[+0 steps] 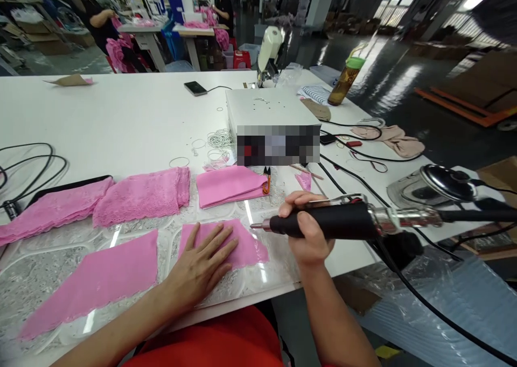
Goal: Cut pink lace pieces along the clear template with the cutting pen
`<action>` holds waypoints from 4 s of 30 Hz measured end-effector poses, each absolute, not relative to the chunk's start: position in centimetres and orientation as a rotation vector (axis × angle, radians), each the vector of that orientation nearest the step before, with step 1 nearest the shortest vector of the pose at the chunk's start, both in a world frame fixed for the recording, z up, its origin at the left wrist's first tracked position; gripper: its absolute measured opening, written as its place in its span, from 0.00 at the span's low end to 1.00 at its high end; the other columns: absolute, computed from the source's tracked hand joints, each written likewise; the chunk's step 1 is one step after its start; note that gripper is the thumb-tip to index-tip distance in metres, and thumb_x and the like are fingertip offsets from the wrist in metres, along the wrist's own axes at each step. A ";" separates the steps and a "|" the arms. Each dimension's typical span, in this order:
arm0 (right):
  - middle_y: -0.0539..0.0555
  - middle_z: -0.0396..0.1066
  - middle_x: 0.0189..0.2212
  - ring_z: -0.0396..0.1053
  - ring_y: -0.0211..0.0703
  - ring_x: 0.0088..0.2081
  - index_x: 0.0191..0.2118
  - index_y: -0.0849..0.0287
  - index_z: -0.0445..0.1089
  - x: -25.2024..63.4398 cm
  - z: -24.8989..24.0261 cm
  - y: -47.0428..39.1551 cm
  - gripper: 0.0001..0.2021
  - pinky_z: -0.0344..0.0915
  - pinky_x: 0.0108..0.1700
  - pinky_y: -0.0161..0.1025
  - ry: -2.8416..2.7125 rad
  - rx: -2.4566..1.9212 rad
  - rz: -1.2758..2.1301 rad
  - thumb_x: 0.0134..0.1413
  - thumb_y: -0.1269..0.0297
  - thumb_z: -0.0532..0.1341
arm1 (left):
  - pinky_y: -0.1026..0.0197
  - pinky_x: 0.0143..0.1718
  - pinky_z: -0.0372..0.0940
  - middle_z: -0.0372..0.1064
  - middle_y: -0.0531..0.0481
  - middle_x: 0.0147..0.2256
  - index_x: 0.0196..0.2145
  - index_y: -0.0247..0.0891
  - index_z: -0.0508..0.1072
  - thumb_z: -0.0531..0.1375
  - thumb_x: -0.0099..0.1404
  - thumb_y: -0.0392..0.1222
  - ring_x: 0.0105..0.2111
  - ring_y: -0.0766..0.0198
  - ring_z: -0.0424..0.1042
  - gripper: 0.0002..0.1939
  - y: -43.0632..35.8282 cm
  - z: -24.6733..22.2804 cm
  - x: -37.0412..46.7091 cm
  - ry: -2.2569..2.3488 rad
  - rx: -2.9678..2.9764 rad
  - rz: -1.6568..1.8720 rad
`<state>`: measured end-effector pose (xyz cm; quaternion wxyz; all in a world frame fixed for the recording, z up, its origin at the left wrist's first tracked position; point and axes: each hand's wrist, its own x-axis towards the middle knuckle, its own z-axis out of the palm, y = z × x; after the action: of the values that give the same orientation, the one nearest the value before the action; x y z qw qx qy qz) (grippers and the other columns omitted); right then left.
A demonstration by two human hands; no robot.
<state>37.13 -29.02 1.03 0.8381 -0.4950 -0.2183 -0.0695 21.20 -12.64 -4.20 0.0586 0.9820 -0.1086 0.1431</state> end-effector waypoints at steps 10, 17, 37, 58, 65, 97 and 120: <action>0.52 0.68 0.28 0.65 0.37 0.23 0.31 0.59 0.72 35.7 1.1 -33.9 0.07 0.65 0.25 0.39 -0.456 -1.078 -0.104 0.44 0.63 0.60 | 0.32 0.66 0.29 0.58 0.42 0.63 0.59 0.39 0.66 0.53 0.72 0.43 0.65 0.49 0.54 0.19 -13.6 -3.2 20.7 -0.568 2.875 0.356; 0.52 0.68 0.28 0.65 0.38 0.23 0.31 0.59 0.72 35.6 0.7 -33.3 0.07 0.64 0.25 0.40 -0.455 -1.066 -0.097 0.44 0.64 0.60 | 0.34 0.66 0.24 0.56 0.43 0.64 0.61 0.39 0.64 0.55 0.71 0.45 0.65 0.49 0.53 0.22 -13.5 -3.2 20.6 -0.614 2.941 0.341; 0.52 0.68 0.29 0.66 0.37 0.25 0.32 0.60 0.70 35.4 0.8 -31.4 0.06 0.65 0.28 0.39 -0.555 -1.086 -0.091 0.45 0.65 0.60 | 0.37 0.67 0.31 0.61 0.44 0.61 0.59 0.41 0.66 0.51 0.73 0.49 0.63 0.50 0.58 0.20 -13.7 -3.1 20.5 -0.555 2.859 0.325; 0.52 0.67 0.28 0.65 0.38 0.25 0.31 0.60 0.68 35.7 0.4 -30.9 0.05 0.66 0.28 0.40 -0.616 -1.128 -0.091 0.46 0.66 0.59 | 0.38 0.67 0.27 0.62 0.44 0.61 0.58 0.39 0.67 0.50 0.73 0.52 0.62 0.50 0.60 0.22 -13.7 -3.2 20.5 -0.566 2.882 0.372; 0.52 0.68 0.29 0.65 0.38 0.25 0.32 0.60 0.67 35.7 0.8 -29.5 0.06 0.64 0.27 0.40 -0.597 -1.103 -0.140 0.44 0.67 0.58 | 0.37 0.67 0.26 0.62 0.43 0.61 0.59 0.39 0.65 0.49 0.73 0.52 0.62 0.50 0.59 0.22 -14.0 -3.3 20.3 -0.537 2.877 0.360; 0.50 0.66 0.29 0.64 0.39 0.25 0.31 0.58 0.66 34.7 1.0 -24.6 0.06 0.64 0.29 0.43 -0.583 -1.115 -0.130 0.43 0.66 0.58 | 0.42 0.68 0.33 0.65 0.45 0.59 0.53 0.35 0.70 0.50 0.74 0.47 0.61 0.53 0.62 0.18 -12.0 -2.5 17.2 -0.139 2.933 0.551; 0.51 0.67 0.30 0.65 0.39 0.25 0.32 0.59 0.67 33.4 1.1 -22.2 0.05 0.64 0.30 0.43 -0.672 -1.123 -0.102 0.45 0.68 0.57 | 0.38 0.67 0.28 0.66 0.44 0.58 0.54 0.36 0.68 0.50 0.74 0.41 0.63 0.53 0.58 0.15 -10.3 -4.2 14.3 0.019 2.991 0.655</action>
<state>33.44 -22.15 1.09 0.7922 -0.5219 -0.3126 -0.0475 14.31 -10.27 -4.23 0.0397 0.9760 0.0061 0.2138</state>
